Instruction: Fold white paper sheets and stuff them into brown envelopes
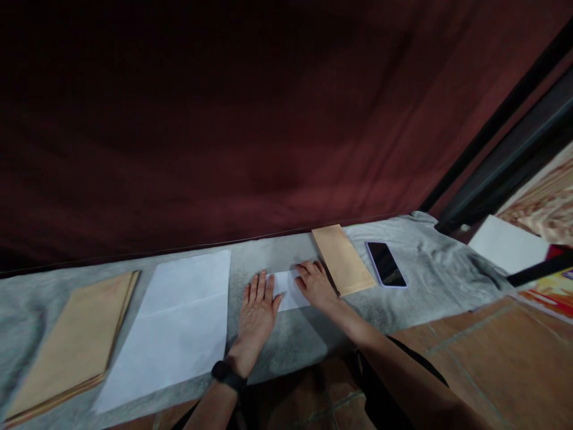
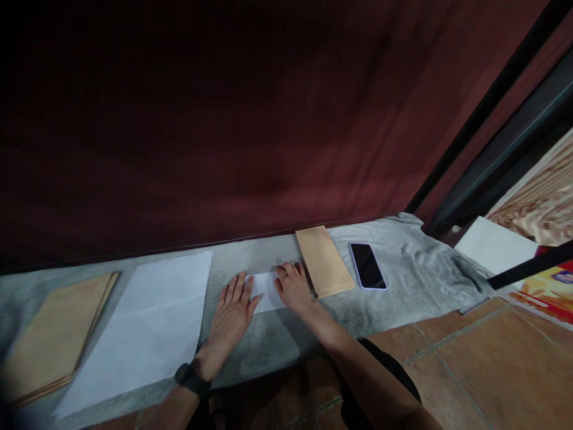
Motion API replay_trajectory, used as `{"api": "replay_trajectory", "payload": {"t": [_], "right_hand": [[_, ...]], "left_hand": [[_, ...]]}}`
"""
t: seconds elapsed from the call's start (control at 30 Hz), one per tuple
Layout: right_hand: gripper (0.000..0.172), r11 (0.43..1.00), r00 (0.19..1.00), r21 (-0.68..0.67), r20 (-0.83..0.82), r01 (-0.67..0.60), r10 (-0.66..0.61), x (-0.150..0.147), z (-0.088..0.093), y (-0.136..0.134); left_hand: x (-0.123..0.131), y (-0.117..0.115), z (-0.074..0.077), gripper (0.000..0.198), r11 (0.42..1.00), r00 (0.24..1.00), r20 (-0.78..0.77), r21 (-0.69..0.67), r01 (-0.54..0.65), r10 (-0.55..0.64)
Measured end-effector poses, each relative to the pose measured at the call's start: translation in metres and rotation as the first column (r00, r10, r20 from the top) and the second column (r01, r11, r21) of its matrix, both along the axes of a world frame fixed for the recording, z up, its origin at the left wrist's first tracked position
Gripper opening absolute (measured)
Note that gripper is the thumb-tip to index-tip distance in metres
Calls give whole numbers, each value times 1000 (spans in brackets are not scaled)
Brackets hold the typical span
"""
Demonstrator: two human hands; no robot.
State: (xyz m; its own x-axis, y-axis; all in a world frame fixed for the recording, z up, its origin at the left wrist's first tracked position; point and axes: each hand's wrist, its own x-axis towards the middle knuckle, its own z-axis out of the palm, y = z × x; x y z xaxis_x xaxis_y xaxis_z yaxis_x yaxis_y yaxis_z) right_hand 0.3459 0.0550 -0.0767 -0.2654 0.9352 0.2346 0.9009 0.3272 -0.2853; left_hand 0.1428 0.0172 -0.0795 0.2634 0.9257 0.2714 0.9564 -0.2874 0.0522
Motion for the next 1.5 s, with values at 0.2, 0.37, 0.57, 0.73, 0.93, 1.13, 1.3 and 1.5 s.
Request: {"api": "replay_trajectory", "payload": {"t": [0.2,0.37,0.57,0.73,0.93,1.13,1.3,1.5], "right_hand": [[43,997,998,46,-25,-58,59,-5,1,-10],[48,982,982,30,-39,-185,186,-29,-8,-32],[52,981,989,132,61,-141,134,-18,-17,-38],[57,977,988,171,115,-124,106,0,-17,-33],[59,979,980,117,130,-168,153,6,-6,-39],[62,960,955,55,128,-275,266,5,-4,-46],[55,955,953,79,126,-287,276,10,-6,-46],[53,964,965,96,111,-247,236,3,-6,-49]], "left_hand": [[17,-11,-6,57,998,997,60,-38,43,-40],[21,-14,-19,57,996,994,64,-24,89,-88],[19,-13,-22,57,1000,998,65,-18,-10,11],[14,-14,-15,58,997,994,82,-39,-74,76],[3,-7,-7,47,999,982,184,-24,-39,42],[-1,-7,0,41,999,976,215,-28,-20,25],[1,-13,11,36,999,981,191,-34,-14,20],[10,-13,11,41,999,987,160,11,-32,30]]}}
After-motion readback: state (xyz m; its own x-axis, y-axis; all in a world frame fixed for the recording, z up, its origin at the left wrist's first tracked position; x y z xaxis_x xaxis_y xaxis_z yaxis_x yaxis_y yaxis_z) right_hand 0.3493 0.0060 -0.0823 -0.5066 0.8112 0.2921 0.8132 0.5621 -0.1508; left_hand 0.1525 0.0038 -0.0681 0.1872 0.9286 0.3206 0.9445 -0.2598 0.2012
